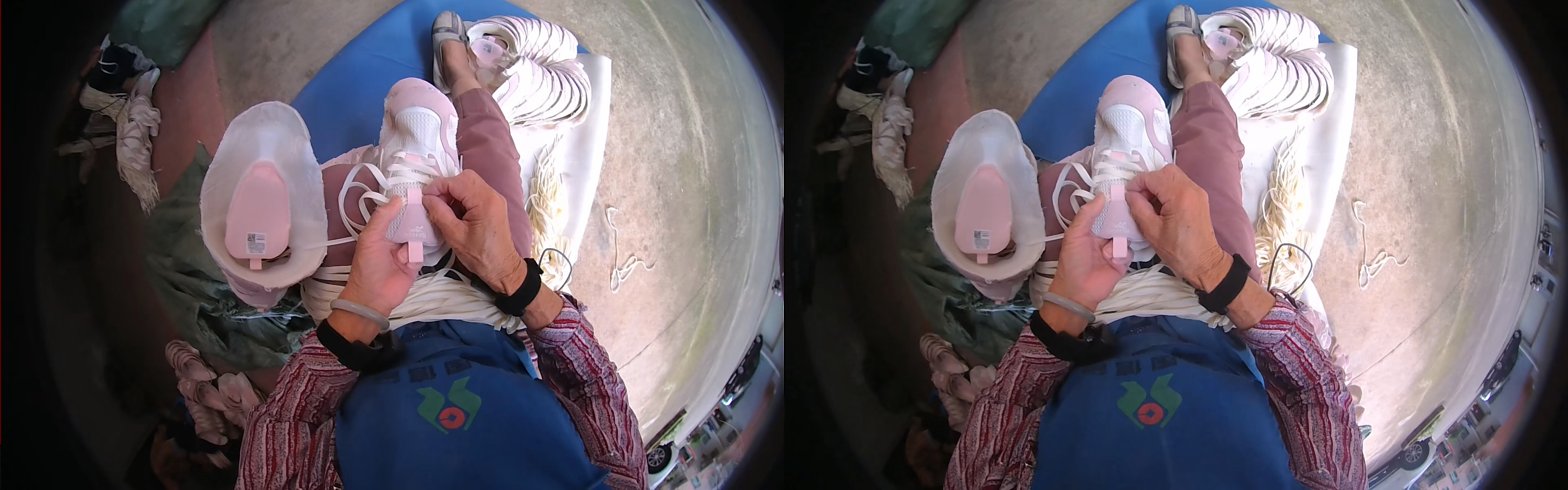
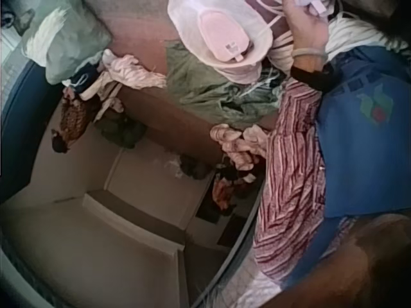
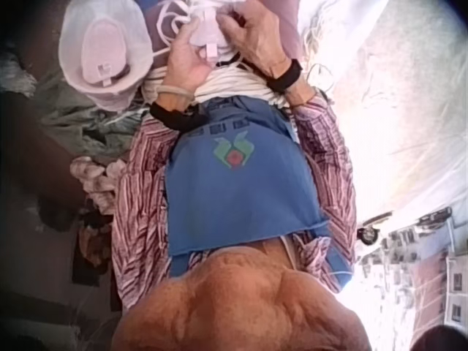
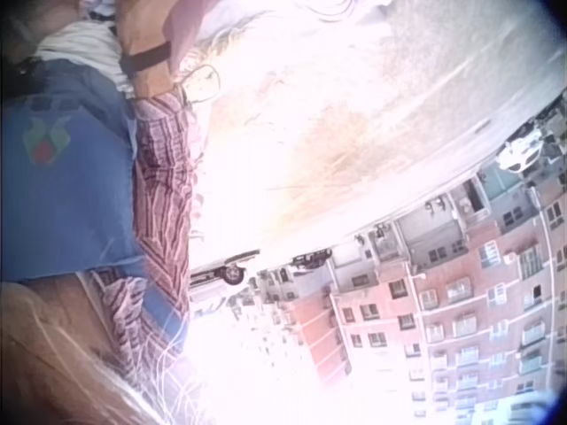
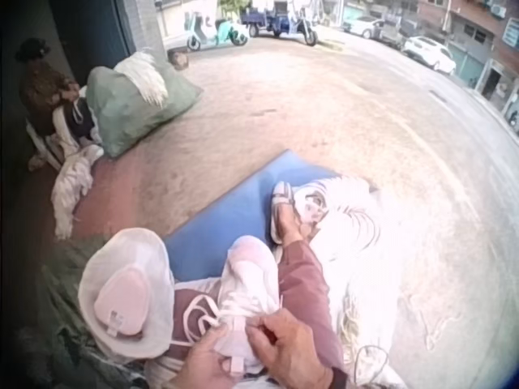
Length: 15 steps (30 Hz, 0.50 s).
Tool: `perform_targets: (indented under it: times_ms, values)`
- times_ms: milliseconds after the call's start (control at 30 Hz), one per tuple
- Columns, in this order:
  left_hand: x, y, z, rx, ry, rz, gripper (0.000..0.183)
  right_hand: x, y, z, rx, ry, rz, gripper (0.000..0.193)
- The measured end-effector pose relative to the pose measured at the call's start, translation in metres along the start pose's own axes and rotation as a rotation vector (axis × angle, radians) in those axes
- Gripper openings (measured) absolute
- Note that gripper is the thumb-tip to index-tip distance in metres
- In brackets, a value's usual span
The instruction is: Insert and thread laces through the eyelets of a shoe upper.
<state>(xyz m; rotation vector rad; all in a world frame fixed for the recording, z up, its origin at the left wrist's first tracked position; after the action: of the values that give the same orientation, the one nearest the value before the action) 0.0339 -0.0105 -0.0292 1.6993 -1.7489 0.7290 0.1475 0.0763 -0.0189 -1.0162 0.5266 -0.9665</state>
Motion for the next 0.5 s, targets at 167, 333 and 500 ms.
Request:
perform_targets:
  times_ms: [167,333,500]
  values:
    - [-0.007,0.004,0.017,0.015,-0.106,0.056,0.031,-0.003,-0.004,0.004,0.044,-0.012,0.041,0.009]
    - [-0.005,-0.003,0.004,-0.02,0.068,-0.034,0.032,-0.006,-0.004,0.005,0.06,0.033,0.12,0.008]
    - [0.003,-0.002,0.002,0.018,-0.056,-0.025,0.035,-0.008,0.001,0.007,-0.04,-0.013,-0.004,0.004]
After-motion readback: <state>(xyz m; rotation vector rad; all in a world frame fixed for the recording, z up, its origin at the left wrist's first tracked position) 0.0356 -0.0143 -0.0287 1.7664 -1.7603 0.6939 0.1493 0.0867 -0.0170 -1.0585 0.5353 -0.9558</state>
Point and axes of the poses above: each hand's wrist, its own x-axis away from the middle knuckle, its own z-axis out of the back of the hand, y = z × x, the point moved 2 cm from there along -x, towards the middle knuckle, and after that the axes turned 13 degrees about x, right-handed, at the moved point
